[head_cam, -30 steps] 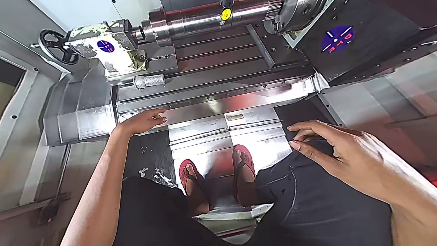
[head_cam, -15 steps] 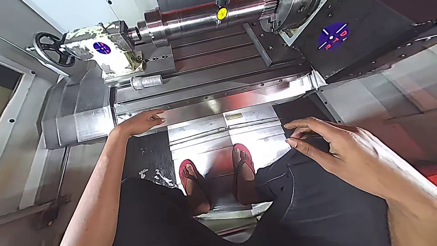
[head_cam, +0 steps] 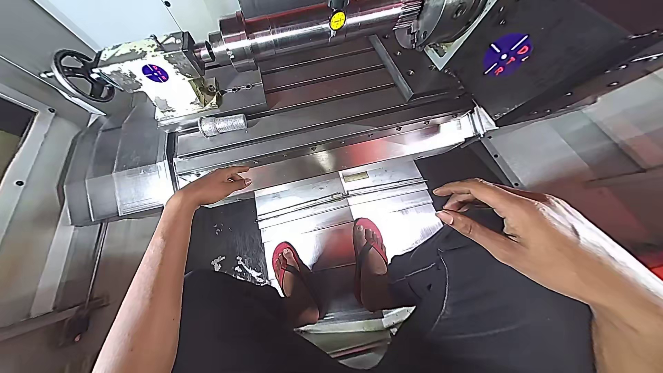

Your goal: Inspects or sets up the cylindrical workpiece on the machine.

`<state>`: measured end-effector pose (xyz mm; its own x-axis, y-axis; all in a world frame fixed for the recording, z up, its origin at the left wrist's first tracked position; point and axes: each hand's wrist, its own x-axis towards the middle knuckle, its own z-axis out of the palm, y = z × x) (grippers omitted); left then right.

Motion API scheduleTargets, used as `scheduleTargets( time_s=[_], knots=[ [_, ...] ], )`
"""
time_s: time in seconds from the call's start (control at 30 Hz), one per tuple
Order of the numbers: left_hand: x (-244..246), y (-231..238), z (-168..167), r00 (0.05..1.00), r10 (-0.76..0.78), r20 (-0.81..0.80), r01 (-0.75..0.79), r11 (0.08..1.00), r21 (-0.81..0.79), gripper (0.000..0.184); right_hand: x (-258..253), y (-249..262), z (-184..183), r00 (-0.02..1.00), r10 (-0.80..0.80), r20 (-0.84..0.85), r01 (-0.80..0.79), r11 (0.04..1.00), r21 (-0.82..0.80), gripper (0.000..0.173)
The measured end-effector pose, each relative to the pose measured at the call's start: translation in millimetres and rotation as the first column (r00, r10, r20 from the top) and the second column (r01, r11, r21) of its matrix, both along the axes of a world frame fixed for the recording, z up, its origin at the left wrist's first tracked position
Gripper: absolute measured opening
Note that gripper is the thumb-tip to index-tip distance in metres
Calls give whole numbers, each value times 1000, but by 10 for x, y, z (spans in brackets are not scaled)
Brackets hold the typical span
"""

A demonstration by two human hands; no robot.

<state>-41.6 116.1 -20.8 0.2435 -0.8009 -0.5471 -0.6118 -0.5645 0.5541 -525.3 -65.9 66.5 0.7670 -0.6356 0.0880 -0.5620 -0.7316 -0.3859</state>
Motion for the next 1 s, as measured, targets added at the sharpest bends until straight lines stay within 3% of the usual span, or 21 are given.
scheduleTargets(
  time_s=[0.83,1.0],
  knots=[
    [16,5,-6,1000,-16,-17,16,1000,-18,55,-16,-10,-14,1000,1,18,-1,1000,-2,50],
    [-4,8,20,1000,-19,-16,19,999,-31,54,-26,-72,6,995,46,94,-55,993,101,49]
  ],
)
